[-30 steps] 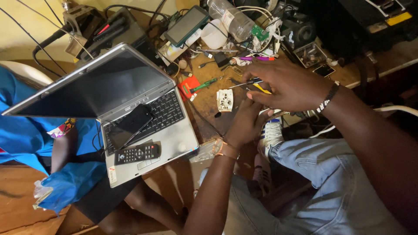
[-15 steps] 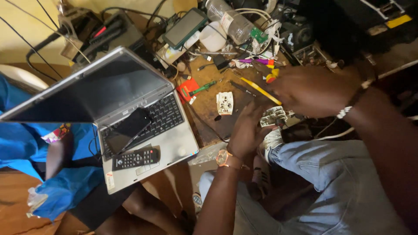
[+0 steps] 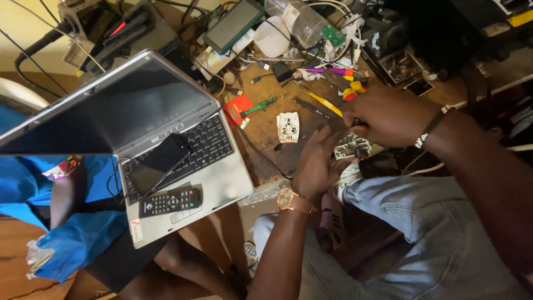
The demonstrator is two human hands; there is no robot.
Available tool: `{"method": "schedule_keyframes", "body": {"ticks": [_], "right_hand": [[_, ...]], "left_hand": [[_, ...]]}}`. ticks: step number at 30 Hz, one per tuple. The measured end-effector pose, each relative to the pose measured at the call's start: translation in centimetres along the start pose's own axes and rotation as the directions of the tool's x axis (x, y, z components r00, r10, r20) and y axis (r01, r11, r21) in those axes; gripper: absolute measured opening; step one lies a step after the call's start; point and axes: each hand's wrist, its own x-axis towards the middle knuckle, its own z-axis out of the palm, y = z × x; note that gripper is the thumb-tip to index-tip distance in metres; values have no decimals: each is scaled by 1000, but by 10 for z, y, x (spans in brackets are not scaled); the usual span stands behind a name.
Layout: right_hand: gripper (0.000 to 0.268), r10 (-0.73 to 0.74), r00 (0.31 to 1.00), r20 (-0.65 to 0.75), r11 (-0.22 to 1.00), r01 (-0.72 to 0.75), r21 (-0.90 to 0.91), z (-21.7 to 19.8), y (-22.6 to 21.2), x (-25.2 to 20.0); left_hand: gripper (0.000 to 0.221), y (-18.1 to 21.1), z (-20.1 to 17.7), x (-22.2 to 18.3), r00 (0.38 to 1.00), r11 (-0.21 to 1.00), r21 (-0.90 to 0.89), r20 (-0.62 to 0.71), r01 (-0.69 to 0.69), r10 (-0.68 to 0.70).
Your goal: Inspecting and prying components on a small electronic circuit board at a repair bench
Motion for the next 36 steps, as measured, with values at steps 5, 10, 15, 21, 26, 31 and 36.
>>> {"method": "schedule_keyframes", "body": {"ticks": [5,10,15,21,26,31,36], "right_hand": [[11,-23,996,-85,992,34,123,-11,-8,-6],[9,0,998,-55,992,7,127,-13,-9,-3],[9,12,997,-70,992,-2,130,-12,-5,-3],[9,-106,990,-93,983,118,142,-14,-15,-4],[9,-75,996,-45,986,81,144,-10,-14,-3],[30,9,1000,3,997,-9,74,-10,-19,-2],[22,-51,997,-55,999,51,-11,17,2,4]], "left_hand": [[43,20,-17,10,1000,999,-52,8,10,-9],[45,14,-14,9,999,997,-73,20,28,-26],[43,12,-13,7,997,996,-69,47,60,-57],[41,20,-17,9,997,993,-92,32,76,-73],[40,10,-11,7,998,996,-67,21,61,-60],[48,11,-12,7,999,996,-76,14,50,-49],[46,8,-11,7,999,997,-69,22,31,-30]]}}
